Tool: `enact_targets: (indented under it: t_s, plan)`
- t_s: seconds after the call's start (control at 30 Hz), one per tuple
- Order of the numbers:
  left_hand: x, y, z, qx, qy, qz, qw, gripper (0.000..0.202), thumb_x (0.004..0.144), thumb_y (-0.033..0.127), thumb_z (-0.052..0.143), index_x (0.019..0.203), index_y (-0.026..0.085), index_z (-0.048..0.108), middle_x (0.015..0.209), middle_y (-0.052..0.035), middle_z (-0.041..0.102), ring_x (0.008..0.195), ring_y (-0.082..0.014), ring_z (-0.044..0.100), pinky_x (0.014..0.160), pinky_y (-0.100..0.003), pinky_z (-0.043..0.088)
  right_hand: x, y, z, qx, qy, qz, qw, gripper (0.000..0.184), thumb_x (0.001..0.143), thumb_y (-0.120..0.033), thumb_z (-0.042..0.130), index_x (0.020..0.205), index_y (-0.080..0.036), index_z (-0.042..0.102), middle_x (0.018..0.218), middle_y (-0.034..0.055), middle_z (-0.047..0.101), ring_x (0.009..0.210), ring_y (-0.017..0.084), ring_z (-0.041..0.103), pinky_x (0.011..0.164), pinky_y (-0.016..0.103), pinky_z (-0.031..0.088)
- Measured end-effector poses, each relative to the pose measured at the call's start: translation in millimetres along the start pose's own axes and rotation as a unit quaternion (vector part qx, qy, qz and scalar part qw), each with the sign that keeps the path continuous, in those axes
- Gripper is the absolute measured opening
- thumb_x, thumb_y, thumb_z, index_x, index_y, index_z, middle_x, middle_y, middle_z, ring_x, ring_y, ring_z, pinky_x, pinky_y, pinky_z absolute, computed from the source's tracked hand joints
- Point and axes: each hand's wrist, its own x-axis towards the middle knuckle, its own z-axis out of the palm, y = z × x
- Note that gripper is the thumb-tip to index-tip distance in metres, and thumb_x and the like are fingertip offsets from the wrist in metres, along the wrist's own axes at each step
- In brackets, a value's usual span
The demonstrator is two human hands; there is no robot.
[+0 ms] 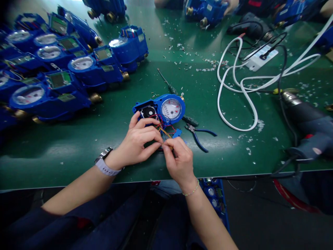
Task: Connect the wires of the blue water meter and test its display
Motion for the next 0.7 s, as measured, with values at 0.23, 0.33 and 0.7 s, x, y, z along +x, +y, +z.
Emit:
enact_targets:
  t_s: [0.23,0.33,0.7]
  plan:
    - [1.1,3.0,0.5,-0.012,0.006,-0.002,1.000,0.011,0.088,0.022,0.058,0.082,0.024,0.067,0.088,0.0025,0.074,0.121,-0.0220,0.055,0.122,-0.056,0.003,-5.7,0.9,6.3,0.090,0.021,0.058,0.994,0.011,0.094,-0.015,0.053,0.085,-0.021,0.056,0.077,-0.0020,0.053,0.067,0.012,0.048,0.060,0.026,0.039]
    - [1.3,4.0,0.2,-0.016,0.003,-0.003,1.000,0.012,0.089,0.022,0.057,0.082,0.025,0.067,0.089,0.0020,0.074,0.122,-0.0222,0.055,0.122,-0.056,0.002,-8.8,1.5,7.4,0.118,0.020,0.079,0.990,0.010,0.094,-0.018,0.053,0.086,-0.021,0.055,0.078,-0.0018,0.052,0.067,0.013,0.050,0.061,0.026,0.041]
    - [0.9,3.4,0.0,-0.026,0.007,0.005,1.000,0.012,0.089,0.022,0.057,0.081,0.024,0.066,0.093,0.0016,0.074,0.123,-0.0218,0.055,0.121,-0.056,0.004,-8.1,-2.3,9.3,0.239,0.000,0.128,0.963,0.008,0.096,-0.021,0.052,0.088,-0.022,0.052,0.074,-0.0041,0.055,0.059,0.010,0.053,0.058,0.023,0.044]
